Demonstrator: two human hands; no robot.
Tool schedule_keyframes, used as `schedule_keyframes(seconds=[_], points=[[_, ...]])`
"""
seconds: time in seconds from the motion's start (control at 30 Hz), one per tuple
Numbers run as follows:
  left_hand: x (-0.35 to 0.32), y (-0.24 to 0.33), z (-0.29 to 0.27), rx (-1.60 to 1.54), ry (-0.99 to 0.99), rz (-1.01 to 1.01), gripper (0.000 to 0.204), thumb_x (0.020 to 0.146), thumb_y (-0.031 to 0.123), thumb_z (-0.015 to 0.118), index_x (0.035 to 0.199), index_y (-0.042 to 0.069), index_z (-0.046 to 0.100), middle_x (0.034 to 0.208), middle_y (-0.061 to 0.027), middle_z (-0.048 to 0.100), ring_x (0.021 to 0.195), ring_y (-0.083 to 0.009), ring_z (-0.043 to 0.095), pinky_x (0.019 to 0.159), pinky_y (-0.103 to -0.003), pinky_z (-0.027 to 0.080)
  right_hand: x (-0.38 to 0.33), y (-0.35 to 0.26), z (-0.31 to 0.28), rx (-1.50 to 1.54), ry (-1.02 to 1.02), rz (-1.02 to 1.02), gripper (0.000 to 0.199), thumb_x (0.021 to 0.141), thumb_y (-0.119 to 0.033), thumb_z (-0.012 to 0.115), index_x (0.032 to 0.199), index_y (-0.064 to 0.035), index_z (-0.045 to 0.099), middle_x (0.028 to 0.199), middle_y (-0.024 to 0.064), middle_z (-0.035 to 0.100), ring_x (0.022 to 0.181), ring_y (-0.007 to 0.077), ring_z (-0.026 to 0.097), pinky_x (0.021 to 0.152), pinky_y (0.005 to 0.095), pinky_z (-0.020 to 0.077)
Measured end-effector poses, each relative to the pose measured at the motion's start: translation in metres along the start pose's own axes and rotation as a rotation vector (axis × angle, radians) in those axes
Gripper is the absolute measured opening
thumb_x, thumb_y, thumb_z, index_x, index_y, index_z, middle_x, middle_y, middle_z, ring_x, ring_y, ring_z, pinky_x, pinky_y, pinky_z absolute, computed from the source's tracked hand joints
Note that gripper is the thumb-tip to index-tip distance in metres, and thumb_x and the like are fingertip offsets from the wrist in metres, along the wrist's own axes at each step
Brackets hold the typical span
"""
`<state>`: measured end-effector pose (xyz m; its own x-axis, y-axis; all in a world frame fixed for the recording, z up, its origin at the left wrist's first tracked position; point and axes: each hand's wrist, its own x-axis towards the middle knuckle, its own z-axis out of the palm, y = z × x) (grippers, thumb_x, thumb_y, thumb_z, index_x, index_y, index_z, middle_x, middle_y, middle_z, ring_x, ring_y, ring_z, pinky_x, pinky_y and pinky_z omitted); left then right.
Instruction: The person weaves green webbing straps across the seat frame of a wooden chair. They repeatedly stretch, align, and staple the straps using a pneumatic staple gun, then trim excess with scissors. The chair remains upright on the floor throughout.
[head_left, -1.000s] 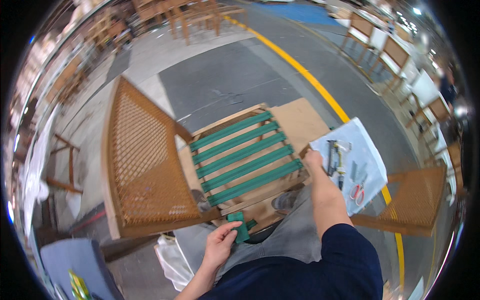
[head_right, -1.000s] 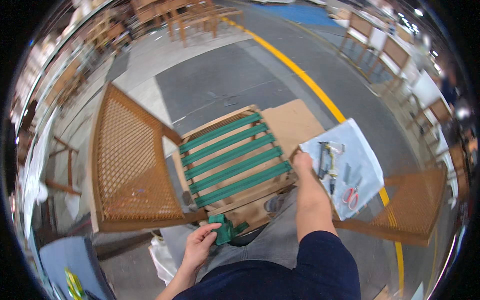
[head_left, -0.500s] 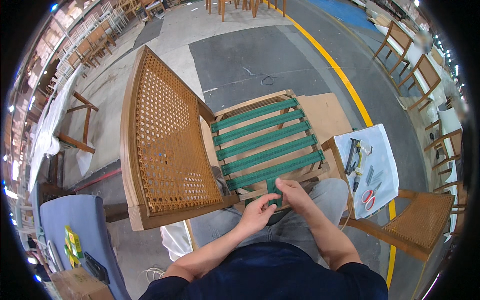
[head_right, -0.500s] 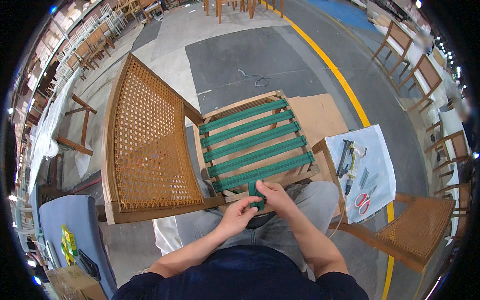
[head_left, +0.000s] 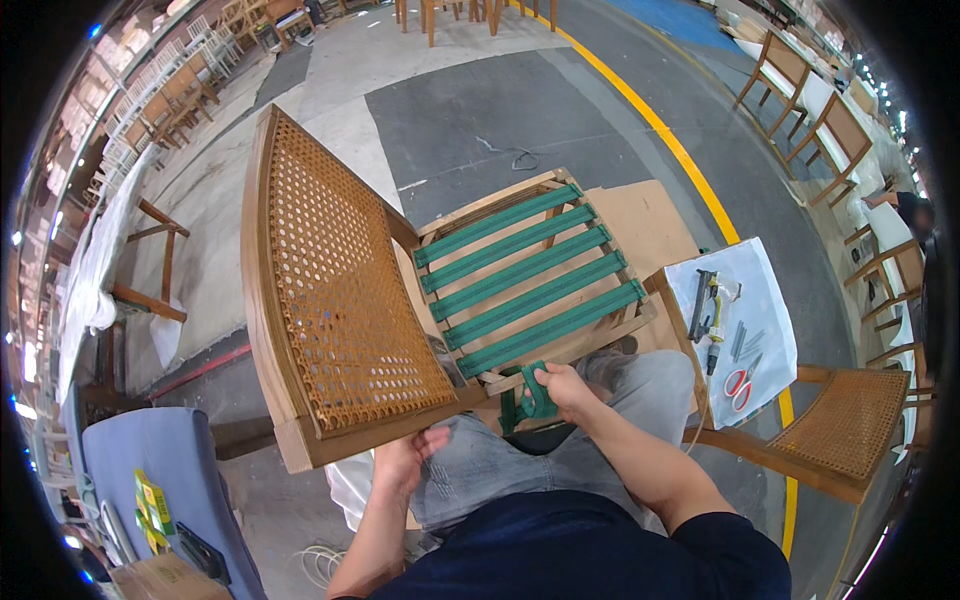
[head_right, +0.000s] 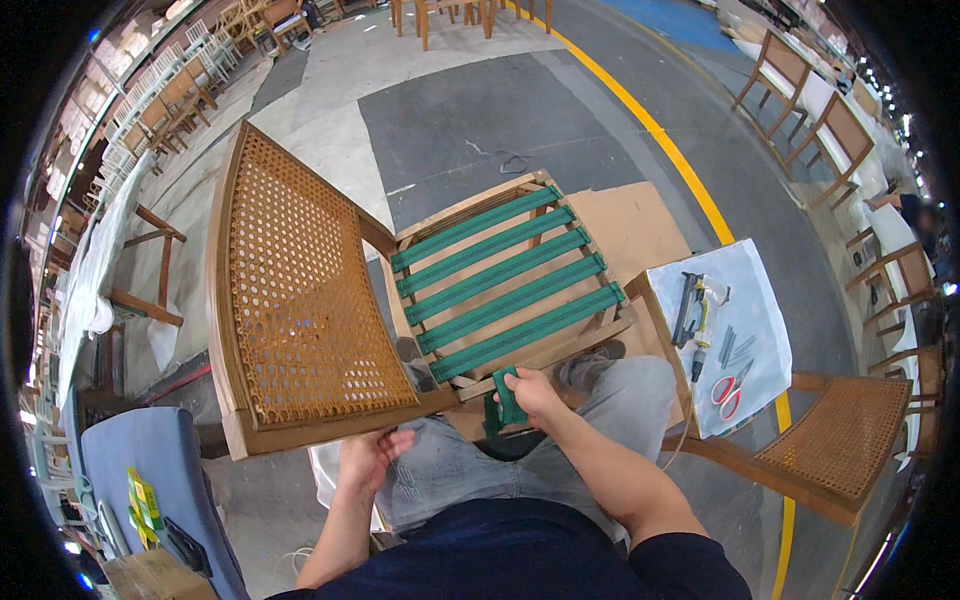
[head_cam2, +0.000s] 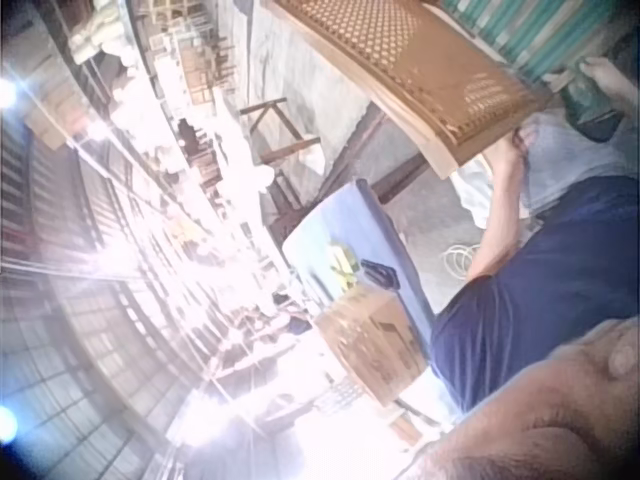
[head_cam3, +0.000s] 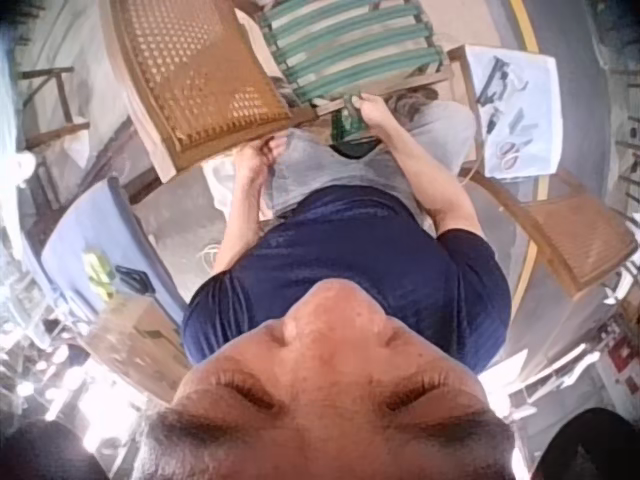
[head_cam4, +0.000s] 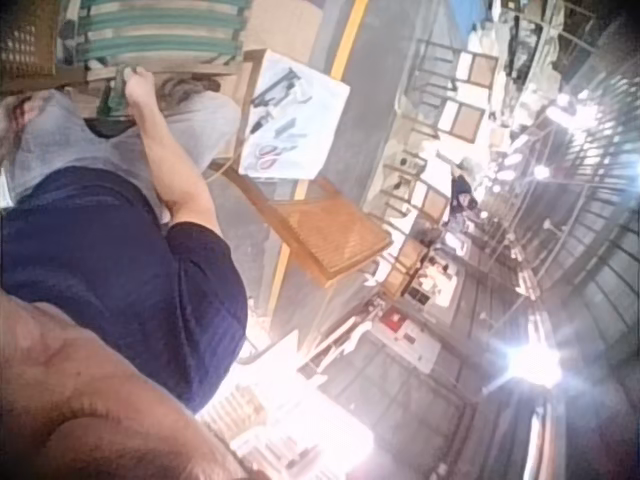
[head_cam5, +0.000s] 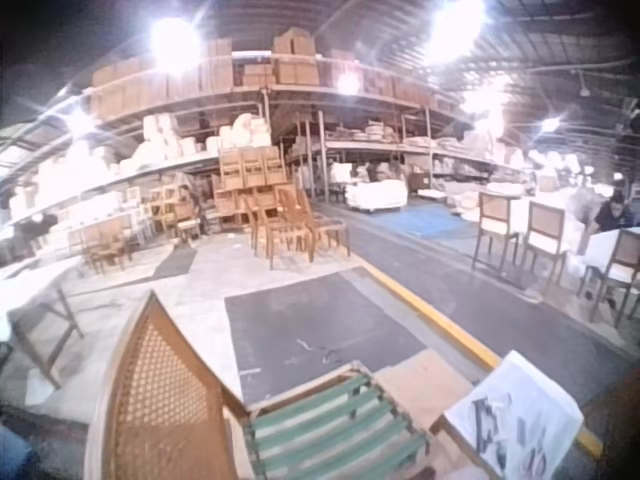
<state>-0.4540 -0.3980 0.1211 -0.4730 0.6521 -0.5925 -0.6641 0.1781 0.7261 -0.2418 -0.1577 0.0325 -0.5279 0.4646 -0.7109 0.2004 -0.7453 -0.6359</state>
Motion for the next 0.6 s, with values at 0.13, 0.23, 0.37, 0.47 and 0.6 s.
schedule_keyframes(seconds=[0.13, 0.23, 0.37, 0.47, 0.6], points=[[0.059, 0.005, 0.024, -0.355, -0.071, 0.107, 0.045, 0.106, 0.029, 0.064, 0.141, 0.001, 0.058, 0.124, -0.0187, 0.071, 0.108, -0.0309, 0.073, 0.088, -0.046, 0.063, 0.026, -0.011, 0.015, -0.033, 0.126, 0.11, 0.029, 0.116, -0.016, 0.041, 0.124, 0.0057, 0.058, 0.107, 0.0183, 0.073, 0.084, 0.026, 0.071, 0.071, 0.0408, 0.0608], [0.107, 0.022, 0.032, -0.14, -0.269, 0.01, 0.045, 0.107, 0.033, 0.063, 0.14, 0.003, 0.059, 0.117, -0.016, 0.072, 0.096, -0.0267, 0.073, 0.077, -0.041, 0.062, 0.045, -0.021, 0.035, 0.107, 0.09, 0.271, 0.035, 0.117, -0.018, 0.033, 0.129, 0.0044, 0.057, 0.113, 0.0183, 0.073, 0.089, 0.0275, 0.072, 0.077, 0.0431, 0.0613], [0.191, 0.007, 0.067, 0.512, -0.353, -0.429, 0.041, 0.112, 0.036, 0.053, 0.142, 0.007, 0.059, 0.105, -0.0103, 0.071, 0.067, -0.0174, 0.068, 0.058, -0.032, 0.057, 0.062, -0.026, 0.044, 0.355, -0.015, 0.388, 0.038, 0.117, -0.021, 0.029, 0.134, 0.0015, 0.055, 0.117, 0.0138, 0.071, 0.097, 0.0276, 0.071, 0.084, 0.0471, 0.0602], [0.216, 0.004, 0.095, 0.563, -0.51, -0.523, 0.041, 0.115, 0.034, 0.047, 0.145, 0.009, 0.058, 0.097, -0.0061, 0.068, 0.053, -0.0119, 0.059, 0.048, -0.028, 0.05, 0.069, -0.017, 0.031, 0.444, -0.033, 0.368, 0.037, 0.118, -0.022, 0.03, 0.136, 0.0, 0.053, 0.116, 0.0114, 0.07, 0.098, 0.0275, 0.07, 0.086, 0.0486, 0.0594], [0.221, 0.011, 0.085, 0.475, -0.539, -0.646, 0.04, 0.116, 0.029, 0.045, 0.15, 0.012, 0.055, 0.091, -0.0045, 0.067, 0.047, -0.011, 0.053, 0.041, -0.028, 0.043, 0.063, -0.023, 0.042, 0.379, -0.037, 0.38, 0.035, 0.118, -0.022, 0.033, 0.135, -0.0009, 0.055, 0.113, 0.0104, 0.069, 0.096, 0.0268, 0.068, 0.086, 0.0485, 0.0593]])
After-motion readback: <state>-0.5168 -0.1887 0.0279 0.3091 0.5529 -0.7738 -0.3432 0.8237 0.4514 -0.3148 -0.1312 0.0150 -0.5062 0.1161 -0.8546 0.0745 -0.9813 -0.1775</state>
